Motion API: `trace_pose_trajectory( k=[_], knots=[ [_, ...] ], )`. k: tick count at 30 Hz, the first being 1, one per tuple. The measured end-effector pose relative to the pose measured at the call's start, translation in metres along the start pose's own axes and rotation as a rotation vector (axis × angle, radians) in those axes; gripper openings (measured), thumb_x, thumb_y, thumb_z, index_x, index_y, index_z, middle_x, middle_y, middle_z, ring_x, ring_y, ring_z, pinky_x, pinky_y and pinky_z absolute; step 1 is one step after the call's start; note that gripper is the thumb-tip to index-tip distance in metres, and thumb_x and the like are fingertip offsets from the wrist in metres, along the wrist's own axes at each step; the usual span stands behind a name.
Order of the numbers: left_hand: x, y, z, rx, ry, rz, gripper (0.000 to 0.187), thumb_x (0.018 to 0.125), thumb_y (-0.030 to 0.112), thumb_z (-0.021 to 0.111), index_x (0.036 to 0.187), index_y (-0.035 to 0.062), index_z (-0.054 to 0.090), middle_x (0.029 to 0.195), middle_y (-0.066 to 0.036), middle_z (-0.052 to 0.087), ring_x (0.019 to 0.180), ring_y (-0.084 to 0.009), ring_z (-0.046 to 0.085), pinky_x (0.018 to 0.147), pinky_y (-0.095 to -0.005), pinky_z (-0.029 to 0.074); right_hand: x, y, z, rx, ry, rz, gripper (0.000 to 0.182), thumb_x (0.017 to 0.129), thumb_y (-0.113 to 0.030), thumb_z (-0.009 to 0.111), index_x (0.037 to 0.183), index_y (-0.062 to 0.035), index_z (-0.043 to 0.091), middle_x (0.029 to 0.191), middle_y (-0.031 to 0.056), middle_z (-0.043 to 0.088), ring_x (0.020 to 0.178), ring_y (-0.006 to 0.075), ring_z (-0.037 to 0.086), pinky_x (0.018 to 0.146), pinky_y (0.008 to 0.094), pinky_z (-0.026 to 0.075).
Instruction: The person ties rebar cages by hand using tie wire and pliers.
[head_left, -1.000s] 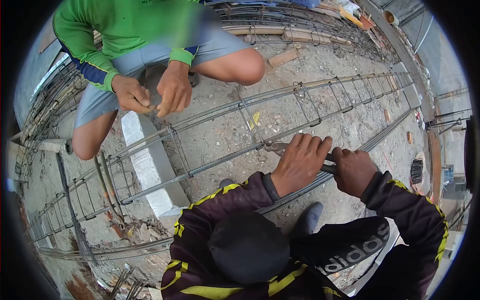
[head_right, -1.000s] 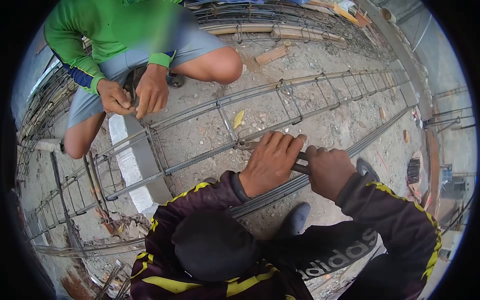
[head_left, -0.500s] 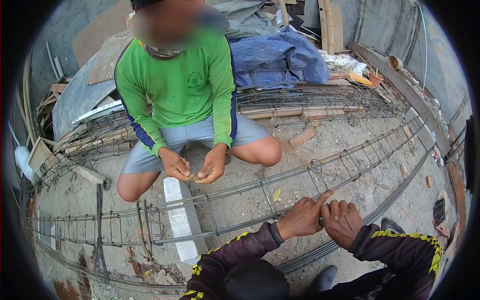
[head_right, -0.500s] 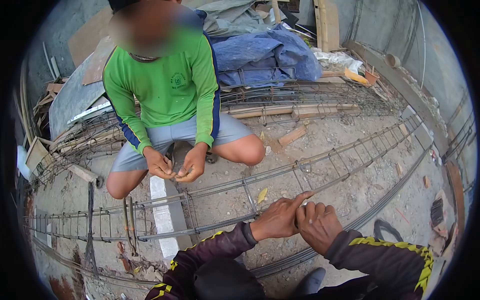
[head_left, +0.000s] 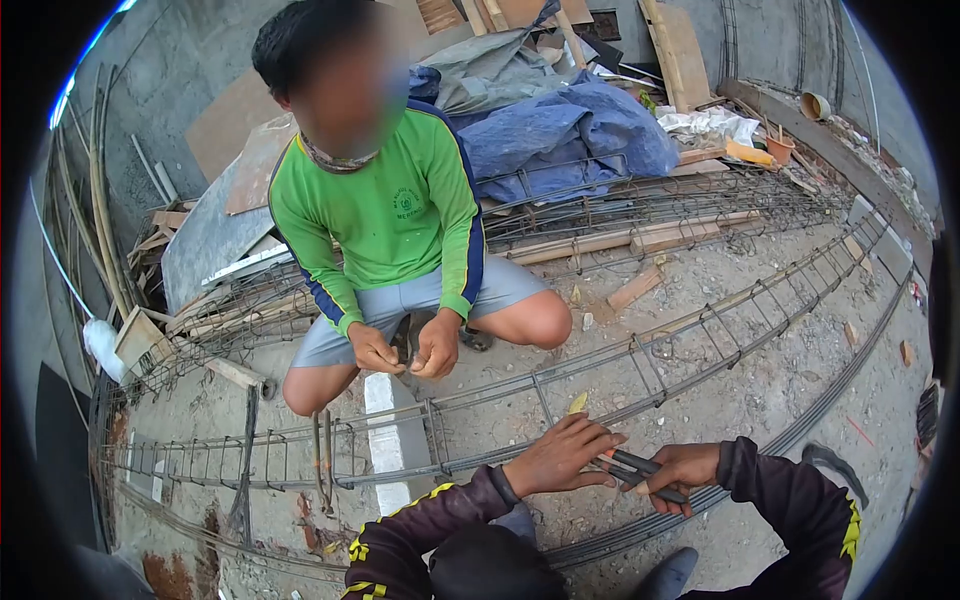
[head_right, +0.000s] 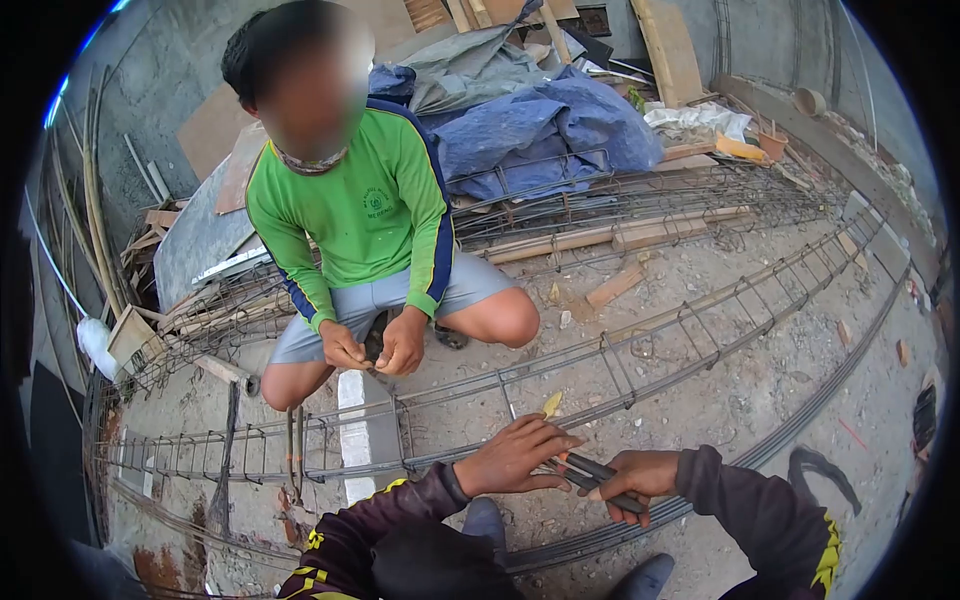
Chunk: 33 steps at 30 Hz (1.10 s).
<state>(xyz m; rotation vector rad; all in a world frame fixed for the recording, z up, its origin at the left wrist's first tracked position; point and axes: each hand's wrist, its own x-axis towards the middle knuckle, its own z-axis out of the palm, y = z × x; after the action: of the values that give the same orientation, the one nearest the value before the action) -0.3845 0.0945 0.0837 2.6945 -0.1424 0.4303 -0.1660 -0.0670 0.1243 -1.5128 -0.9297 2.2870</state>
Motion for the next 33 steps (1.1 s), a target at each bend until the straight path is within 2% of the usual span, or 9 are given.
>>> trace_pose_trajectory(
  k=[1,5,13,16,20,23,26,30,33],
  knots=[
    [0.002,0.004,-0.008,-0.024,0.057,0.024,0.058,0.085,0.039,0.074,0.134,0.0126,0.057,0.113,-0.007,0.060,0.109,-0.0264,0.058,0.100,-0.0405,0.045,-0.006,0.004,0.004,0.073,-0.030,-0.074,0.041,0.098,-0.028,0.062,0.117,0.0071,0.056,0.081,0.0127,0.068,0.063,0.0181,0.068,0.051,0.0302,0.059],
    [0.010,0.016,-0.031,-0.065,0.071,0.086,0.035,0.086,0.021,0.073,0.120,0.0138,0.067,0.111,-0.003,0.063,0.105,-0.0235,0.062,0.088,-0.0363,0.052,-0.013,0.029,0.011,0.200,-0.162,-0.264,0.055,0.099,-0.024,0.058,0.142,0.0059,0.043,0.093,0.0116,0.068,0.074,0.0175,0.069,0.060,0.0299,0.059],
    [0.037,0.048,-0.073,0.202,-0.187,0.092,0.016,0.092,0.022,0.065,0.099,0.0080,0.066,0.108,-0.006,0.064,0.102,-0.0245,0.063,0.085,-0.0370,0.052,0.008,0.085,-0.011,0.120,-0.269,-0.508,0.054,0.091,-0.023,0.066,0.135,0.0066,0.055,0.095,0.0068,0.067,0.071,0.0118,0.063,0.060,0.0246,0.051],
    [0.048,0.058,-0.078,0.142,-0.306,0.038,0.016,0.092,0.021,0.065,0.100,0.0069,0.066,0.108,-0.006,0.064,0.101,-0.0237,0.063,0.083,-0.0370,0.053,0.007,0.091,-0.018,0.134,-0.329,-0.476,0.056,0.089,-0.025,0.067,0.134,0.0064,0.056,0.096,0.0064,0.068,0.069,0.0104,0.060,0.060,0.0238,0.049],
    [0.055,0.058,-0.070,0.094,-0.241,-0.008,0.018,0.091,0.019,0.065,0.104,0.0073,0.068,0.107,-0.006,0.064,0.099,-0.0239,0.063,0.081,-0.0370,0.053,0.011,0.101,-0.030,0.114,-0.373,-0.545,0.062,0.089,-0.027,0.068,0.139,0.0054,0.051,0.101,0.0069,0.069,0.069,0.0097,0.059,0.061,0.0241,0.049],
    [0.050,0.063,-0.051,0.126,-0.152,-0.037,0.023,0.089,0.016,0.066,0.111,0.0103,0.069,0.100,-0.005,0.061,0.094,-0.0238,0.060,0.081,-0.0363,0.051,-0.001,0.091,-0.042,0.003,-0.372,-0.519,0.064,0.092,-0.022,0.066,0.146,0.0032,0.044,0.107,0.0091,0.070,0.070,0.0095,0.060,0.061,0.0235,0.050],
    [0.043,0.061,-0.045,0.194,-0.242,0.054,0.027,0.088,0.015,0.066,0.114,0.0118,0.069,0.098,-0.004,0.060,0.093,-0.0226,0.059,0.083,-0.0372,0.050,0.006,0.093,-0.054,-0.078,-0.452,-0.459,0.063,0.094,-0.014,0.063,0.150,0.0008,0.038,0.113,0.0114,0.069,0.075,0.0108,0.062,0.064,0.0241,0.052],
    [0.043,0.067,-0.036,0.071,-0.209,0.006,0.030,0.089,0.013,0.065,0.119,0.0132,0.070,0.089,-0.004,0.059,0.090,-0.0229,0.062,0.081,-0.0367,0.051,0.015,0.098,-0.049,0.014,-0.431,-0.408,0.056,0.096,-0.013,0.063,0.146,0.0016,0.043,0.118,0.0114,0.068,0.080,0.0132,0.063,0.067,0.0263,0.053],
    [0.054,0.071,-0.038,-0.252,-0.060,-0.289,0.027,0.096,0.014,0.062,0.122,0.0090,0.069,0.083,-0.004,0.061,0.077,-0.0180,0.067,0.066,-0.0300,0.053,0.043,0.113,-0.058,-0.068,-0.428,-0.401,0.053,0.096,-0.015,0.064,0.143,0.0011,0.045,0.117,0.0114,0.067,0.084,0.0142,0.064,0.071,0.0285,0.054]
  ],
)
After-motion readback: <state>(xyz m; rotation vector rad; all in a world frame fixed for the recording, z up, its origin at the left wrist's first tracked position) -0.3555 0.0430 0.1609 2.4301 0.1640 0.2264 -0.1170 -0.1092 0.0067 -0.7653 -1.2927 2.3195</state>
